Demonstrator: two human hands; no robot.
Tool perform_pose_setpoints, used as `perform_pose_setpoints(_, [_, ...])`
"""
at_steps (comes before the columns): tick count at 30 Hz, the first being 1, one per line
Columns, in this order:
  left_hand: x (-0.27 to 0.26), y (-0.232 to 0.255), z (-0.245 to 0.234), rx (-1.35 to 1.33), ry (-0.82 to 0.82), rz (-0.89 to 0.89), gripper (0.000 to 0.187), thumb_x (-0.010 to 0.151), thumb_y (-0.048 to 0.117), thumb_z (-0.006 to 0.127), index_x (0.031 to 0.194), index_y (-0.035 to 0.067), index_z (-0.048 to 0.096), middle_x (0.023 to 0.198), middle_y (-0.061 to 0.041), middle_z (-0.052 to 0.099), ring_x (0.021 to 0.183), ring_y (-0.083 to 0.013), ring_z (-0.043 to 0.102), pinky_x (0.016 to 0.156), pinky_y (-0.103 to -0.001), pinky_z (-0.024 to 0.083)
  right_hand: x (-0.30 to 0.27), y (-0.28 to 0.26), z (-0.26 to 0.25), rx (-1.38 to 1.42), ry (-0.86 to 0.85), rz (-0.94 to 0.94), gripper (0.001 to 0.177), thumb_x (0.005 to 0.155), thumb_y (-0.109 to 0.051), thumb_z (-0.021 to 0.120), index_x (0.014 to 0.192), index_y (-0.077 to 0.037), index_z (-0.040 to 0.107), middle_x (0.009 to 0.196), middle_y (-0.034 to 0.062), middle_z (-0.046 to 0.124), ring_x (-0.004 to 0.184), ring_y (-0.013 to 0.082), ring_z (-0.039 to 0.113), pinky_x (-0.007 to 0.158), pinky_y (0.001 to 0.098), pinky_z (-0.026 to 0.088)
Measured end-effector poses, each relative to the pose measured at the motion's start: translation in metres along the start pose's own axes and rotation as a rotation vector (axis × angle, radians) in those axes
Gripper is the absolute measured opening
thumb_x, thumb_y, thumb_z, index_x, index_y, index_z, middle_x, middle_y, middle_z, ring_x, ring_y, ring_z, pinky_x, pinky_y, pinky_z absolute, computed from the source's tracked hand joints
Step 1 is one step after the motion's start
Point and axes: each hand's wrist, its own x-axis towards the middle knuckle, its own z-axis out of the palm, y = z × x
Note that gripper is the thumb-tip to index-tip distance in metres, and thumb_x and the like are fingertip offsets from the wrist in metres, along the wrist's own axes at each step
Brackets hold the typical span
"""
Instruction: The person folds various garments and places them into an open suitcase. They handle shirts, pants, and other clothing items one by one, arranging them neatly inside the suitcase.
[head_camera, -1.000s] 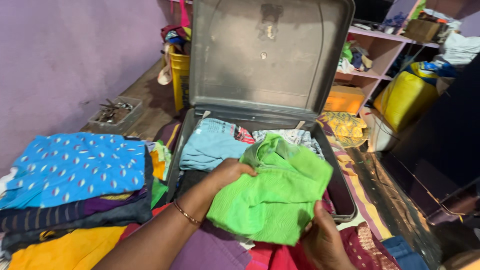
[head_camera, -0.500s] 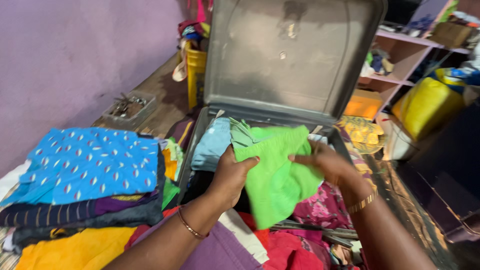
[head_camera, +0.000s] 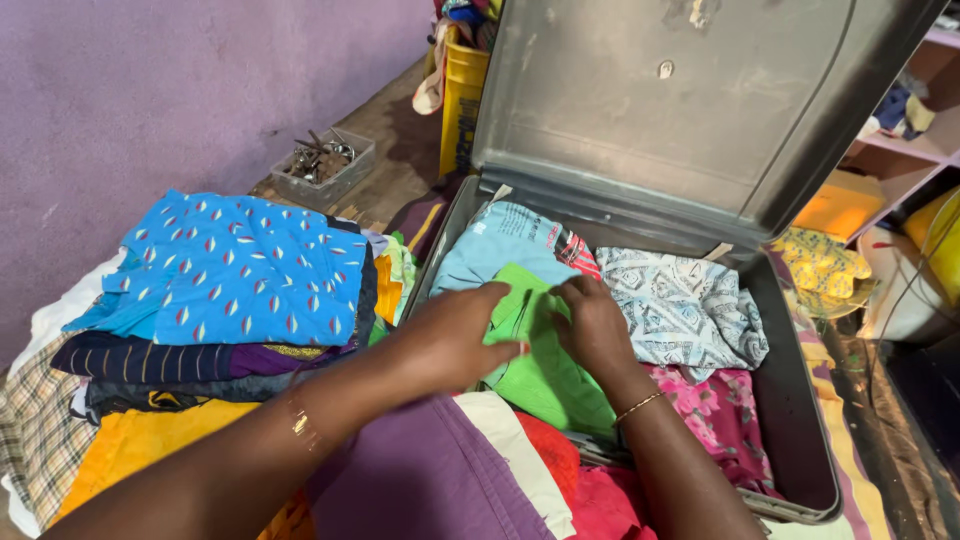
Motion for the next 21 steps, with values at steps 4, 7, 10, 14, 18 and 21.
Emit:
perform_pose_setpoints(4, [0.081,-0.018,0.027,0.315,-0.112,-0.153,0.033,0.090,0.027,0.069,0.101,-0.003,0.075,0.104,-0.027,0.071,0.103,-0.0427,0.070,0.088,-0.049,0.056,0.001,-0.045,-0.006,0.137,-0.437,0.079,0.012,0.081,-0.012,0.072,0.092,-0.014,0.078,0.103,0.0111,0.075,0.094,0.0312,0.074,0.086,0.0406,0.058])
perform_pose_setpoints(7, [0.124,-0.060,0.069,0.378,-0.107,-0.277,0.022,0.085,0.014,0.068,0.099,0.001,0.078,0.108,-0.023,0.072,0.106,-0.0389,0.071,0.088,-0.047,0.058,-0.006,-0.072,-0.013,0.021,-0.772,0.107,0.028,0.077,-0.030,0.082,0.096,-0.011,0.073,0.108,0.0130,0.071,0.101,0.0337,0.069,0.087,0.0433,0.054])
perform_pose_setpoints(10, [0.146,-0.098,0.100,0.310,0.039,-0.346,0.025,0.088,0.014,0.069,0.107,-0.001,0.073,0.113,-0.024,0.072,0.109,-0.0380,0.071,0.089,-0.046,0.058,-0.007,-0.080,-0.012,0.007,-0.793,0.080,0.035,0.071,-0.022,0.080,0.104,-0.013,0.071,0.112,0.0152,0.067,0.100,0.0374,0.067,0.087,0.0463,0.054])
perform_pose_setpoints(14, [0.142,-0.111,0.116,0.153,0.164,-0.523,0.044,0.088,0.032,0.078,0.116,-0.001,0.067,0.123,-0.025,0.064,0.113,-0.0409,0.064,0.092,-0.047,0.054,-0.010,-0.073,-0.002,-0.058,-0.781,0.069,0.032,0.081,-0.021,0.075,0.109,-0.009,0.068,0.111,0.0172,0.067,0.101,0.0381,0.068,0.087,0.0463,0.054])
perform_pose_setpoints(18, [0.134,-0.110,0.103,0.101,0.106,-0.506,0.041,0.086,0.036,0.078,0.109,0.002,0.073,0.118,-0.022,0.070,0.114,-0.0385,0.067,0.093,-0.046,0.056,-0.010,-0.063,0.004,0.032,-0.810,0.119,0.030,0.079,-0.019,0.075,0.108,-0.013,0.073,0.105,0.0144,0.072,0.100,0.0354,0.069,0.086,0.0452,0.055])
perform_pose_setpoints(21, [0.134,-0.115,0.095,0.065,0.099,-0.506,0.035,0.085,0.029,0.077,0.106,0.001,0.074,0.115,-0.023,0.071,0.111,-0.0393,0.068,0.093,-0.046,0.056,-0.006,-0.058,0.004,0.062,-0.796,0.124,0.027,0.080,-0.020,0.076,0.106,-0.014,0.075,0.101,0.0129,0.074,0.097,0.0337,0.070,0.083,0.0449,0.055])
